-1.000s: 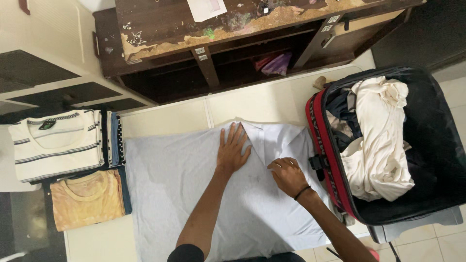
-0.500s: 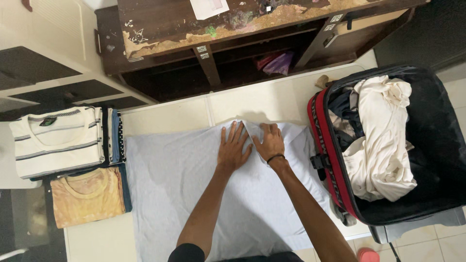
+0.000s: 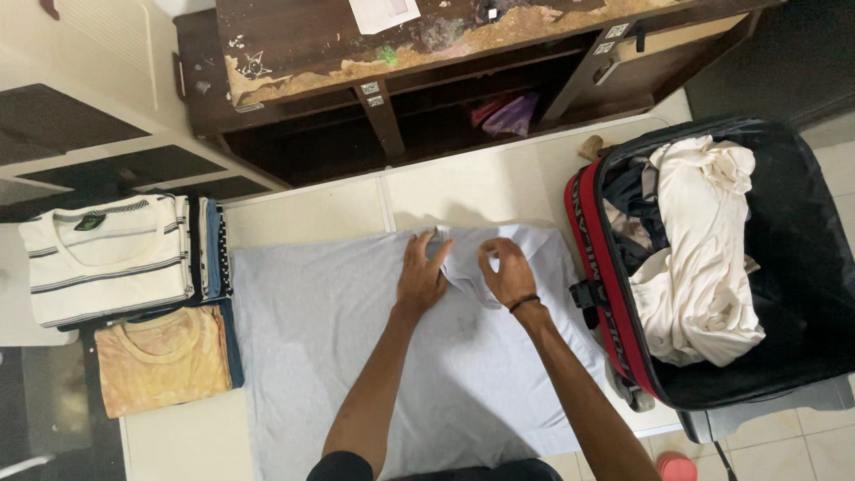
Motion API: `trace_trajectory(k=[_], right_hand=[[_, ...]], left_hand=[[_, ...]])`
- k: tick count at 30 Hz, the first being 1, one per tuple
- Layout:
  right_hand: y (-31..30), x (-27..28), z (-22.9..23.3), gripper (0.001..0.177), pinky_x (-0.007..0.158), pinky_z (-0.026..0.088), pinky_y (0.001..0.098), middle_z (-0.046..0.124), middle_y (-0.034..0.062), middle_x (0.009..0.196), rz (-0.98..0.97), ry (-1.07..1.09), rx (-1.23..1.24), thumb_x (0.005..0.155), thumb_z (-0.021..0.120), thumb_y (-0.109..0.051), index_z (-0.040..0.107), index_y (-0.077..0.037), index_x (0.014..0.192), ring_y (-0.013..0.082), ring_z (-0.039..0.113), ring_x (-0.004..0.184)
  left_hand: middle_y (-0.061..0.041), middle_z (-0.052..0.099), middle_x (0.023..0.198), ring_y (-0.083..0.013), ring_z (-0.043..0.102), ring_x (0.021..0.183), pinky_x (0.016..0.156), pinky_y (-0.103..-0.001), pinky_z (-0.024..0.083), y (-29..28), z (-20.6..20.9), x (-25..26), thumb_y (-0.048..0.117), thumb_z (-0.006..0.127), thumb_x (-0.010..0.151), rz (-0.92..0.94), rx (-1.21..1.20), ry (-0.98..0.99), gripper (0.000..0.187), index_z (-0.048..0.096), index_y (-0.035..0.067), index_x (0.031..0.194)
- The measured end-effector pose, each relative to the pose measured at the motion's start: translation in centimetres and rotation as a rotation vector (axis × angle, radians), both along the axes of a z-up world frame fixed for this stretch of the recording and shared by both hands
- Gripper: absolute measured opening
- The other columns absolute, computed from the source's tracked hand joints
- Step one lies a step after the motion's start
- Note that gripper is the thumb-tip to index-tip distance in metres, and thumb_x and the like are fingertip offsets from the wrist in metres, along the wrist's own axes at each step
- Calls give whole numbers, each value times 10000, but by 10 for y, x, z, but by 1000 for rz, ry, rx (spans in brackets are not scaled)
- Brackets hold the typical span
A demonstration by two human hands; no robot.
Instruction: The person removes a light blue shirt from a suitcase, spreads it flat on a white table, and smooths it out by hand.
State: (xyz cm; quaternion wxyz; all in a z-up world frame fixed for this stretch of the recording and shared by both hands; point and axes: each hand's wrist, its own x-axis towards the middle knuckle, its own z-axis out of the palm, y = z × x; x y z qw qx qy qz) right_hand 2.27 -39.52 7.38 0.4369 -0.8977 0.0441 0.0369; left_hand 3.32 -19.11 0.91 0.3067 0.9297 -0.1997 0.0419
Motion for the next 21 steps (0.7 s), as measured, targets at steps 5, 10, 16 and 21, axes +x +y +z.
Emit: trace_trajectory(k=[5,10,16,21], right_hand=[[-51,-5,-24,309,1042,472,492,588,187,1281,-114,-67,-345,933,699,-222,666,-46,1185,392,546,1195],[-68,-10,-30,432,1068,413,544,506,223,1357,-119,-133,-479,929,712,-241,611,12,1264,423,474,1279],[-49,-19,-35,582,1170,358,580,416,247,1513,-11,-191,-516,974,650,-277,481,-7,1461,452,394,1413],[-26,-25,-39,780,1198,175,662,190,276,1664,193,-180,-629,971,569,-487,301,-128,1610,483,165,1518]], left_hand=[[-174,427,1521,-362,356,1479,1263,-570,206,1,0,0,12,606,806,-9,-1,-52,443,610,55,1247],[-191,448,1528,-375,390,1485,1280,-561,264,1,-9,1,-48,539,896,94,-114,-104,340,596,-1,1228],[-235,430,1512,-427,377,1455,1241,-530,316,3,6,0,-18,549,893,118,-303,-23,378,568,-27,1270],[-170,376,1598,-364,353,1502,1263,-546,253,-1,19,-2,162,593,984,35,-141,-94,491,509,-1,1438]])
